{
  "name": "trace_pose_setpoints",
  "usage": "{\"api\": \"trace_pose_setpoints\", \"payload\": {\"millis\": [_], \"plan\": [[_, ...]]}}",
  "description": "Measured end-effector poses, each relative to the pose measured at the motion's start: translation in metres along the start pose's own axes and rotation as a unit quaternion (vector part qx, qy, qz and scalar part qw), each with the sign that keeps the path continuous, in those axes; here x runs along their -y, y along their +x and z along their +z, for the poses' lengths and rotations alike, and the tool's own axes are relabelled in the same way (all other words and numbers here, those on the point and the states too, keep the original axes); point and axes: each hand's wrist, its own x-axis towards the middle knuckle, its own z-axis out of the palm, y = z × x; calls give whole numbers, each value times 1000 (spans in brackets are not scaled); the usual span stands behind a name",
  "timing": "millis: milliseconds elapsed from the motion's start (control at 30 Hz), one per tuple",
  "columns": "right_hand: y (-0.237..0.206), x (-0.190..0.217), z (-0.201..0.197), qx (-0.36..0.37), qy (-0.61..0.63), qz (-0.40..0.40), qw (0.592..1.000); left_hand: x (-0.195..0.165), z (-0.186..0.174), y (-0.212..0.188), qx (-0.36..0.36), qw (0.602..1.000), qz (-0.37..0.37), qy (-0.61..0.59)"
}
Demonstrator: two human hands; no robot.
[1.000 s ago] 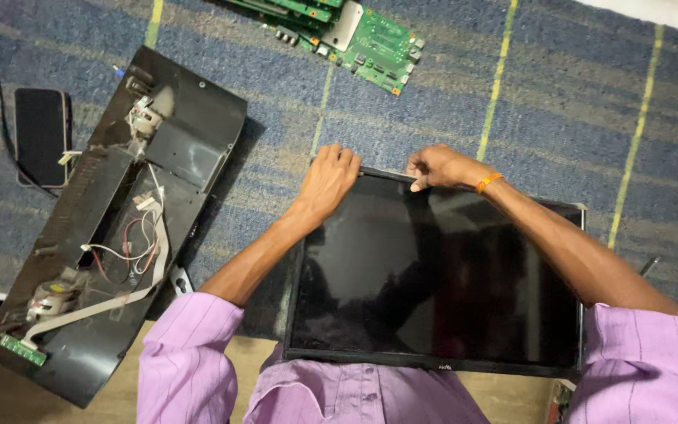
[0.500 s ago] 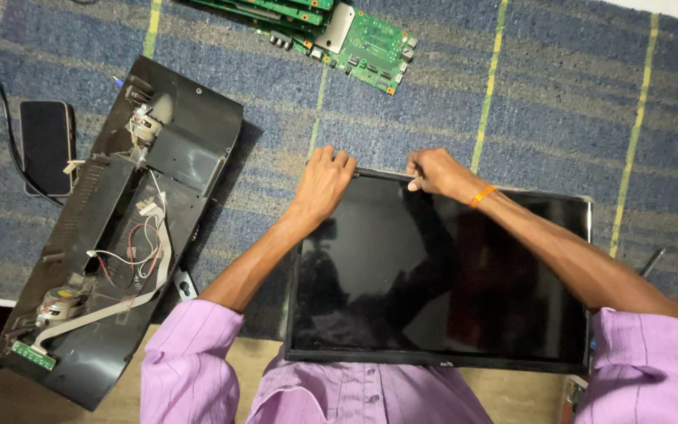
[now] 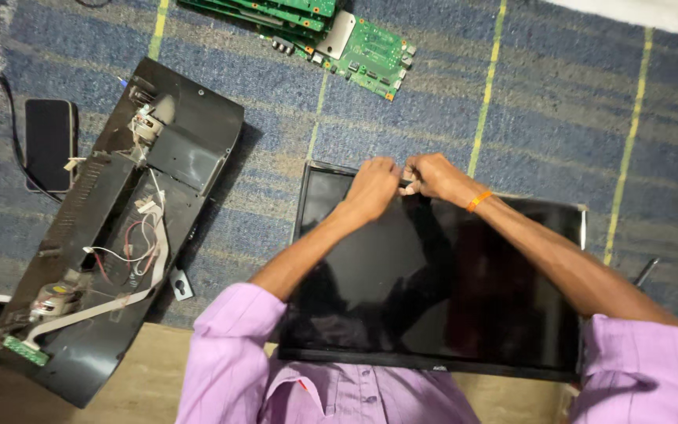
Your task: The person uses a cordless drill to remove screws from the back of a television, then pries along the bezel edge by hand and works the frame loose. They lift the frame away and separate the screen panel from the casing, leaving the panel and rear housing on the workbench.
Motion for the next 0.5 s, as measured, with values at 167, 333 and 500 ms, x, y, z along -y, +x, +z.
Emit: {"api": "trace_pose_setpoints", "payload": {"millis": [167, 333, 500], "plan": [[2, -9, -10, 39, 38, 25, 998, 3, 17, 9, 44, 997, -29, -57], [-4, -15, -19, 126, 11, 24, 992, 3, 13, -7, -34, 999, 41, -4], [-30, -9, 0, -14, 6, -5, 1000, 5, 19, -6, -5, 999, 18, 47]]}}
